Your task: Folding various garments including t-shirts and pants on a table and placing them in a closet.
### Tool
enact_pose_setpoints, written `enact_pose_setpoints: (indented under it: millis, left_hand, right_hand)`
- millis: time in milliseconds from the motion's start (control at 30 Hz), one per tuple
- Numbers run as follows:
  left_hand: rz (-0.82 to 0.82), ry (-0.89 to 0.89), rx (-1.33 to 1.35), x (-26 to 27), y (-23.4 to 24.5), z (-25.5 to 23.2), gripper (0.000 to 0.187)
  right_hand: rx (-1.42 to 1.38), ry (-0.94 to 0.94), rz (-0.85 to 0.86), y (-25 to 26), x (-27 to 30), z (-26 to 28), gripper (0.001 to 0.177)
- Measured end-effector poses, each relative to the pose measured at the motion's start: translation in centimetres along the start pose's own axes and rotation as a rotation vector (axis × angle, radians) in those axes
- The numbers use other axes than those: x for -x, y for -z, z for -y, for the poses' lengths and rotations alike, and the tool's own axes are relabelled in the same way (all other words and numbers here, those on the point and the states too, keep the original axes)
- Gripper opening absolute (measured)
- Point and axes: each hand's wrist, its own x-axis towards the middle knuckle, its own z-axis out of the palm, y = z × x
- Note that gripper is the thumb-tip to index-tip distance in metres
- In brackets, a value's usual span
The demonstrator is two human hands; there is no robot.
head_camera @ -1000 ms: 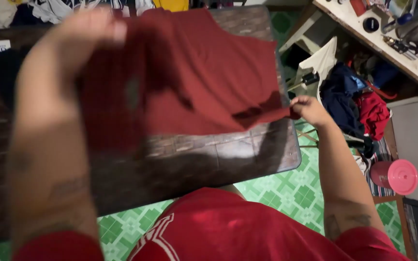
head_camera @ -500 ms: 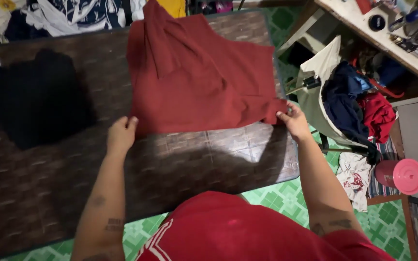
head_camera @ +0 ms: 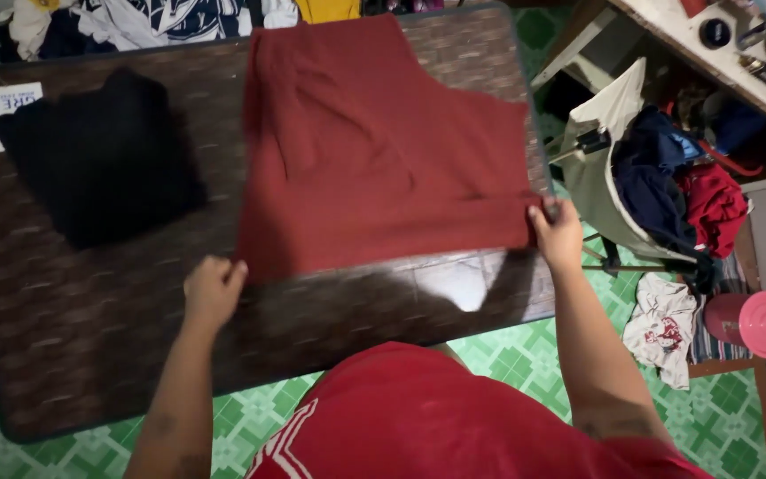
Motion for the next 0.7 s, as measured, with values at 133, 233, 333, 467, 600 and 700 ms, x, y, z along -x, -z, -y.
enact_pose_setpoints:
  millis: [133, 233, 333, 467, 600, 700]
  left_hand:
    - [0.406, 0.151, -0.170, 5.1, 1.3, -0.1, 0.043]
    - [0.400, 0.193, -0.100, 4.9, 2.7, -2.4, 0.046]
    - [0.108, 0.029, -0.005, 1.7, 2.5, -6.4, 0.047]
    - [-0.248, -0.364, -0.083, -4.8, -1.4, -10.7, 0.075]
    - [-0.056, -0.255, -0.228, -10.0, -3.0, -11.2, 0.058]
    - [-0.228, -0.251, 0.017, -8.5, 0.2, -15.8, 0.027]
  right_hand:
    - [0.179, -0.262, 0.086, 0.4, 6.1, -2.5, 0.042]
    - [0.329, 0.021, -0.034, 1.3, 9.9, 1.4, 0.051]
    - [0.339, 0.493, -0.139, 0.1, 12.3, 7.2, 0.068]
    - [0.596, 0.320, 0.509, -3.5, 16.2, 10.8, 0.073]
    - [0.565, 0.216, 0.585, -2.0, 15.1, 13.0, 0.076]
    - [0.289, 0.213, 0.469, -1.2, 15.5, 13.6, 0.066]
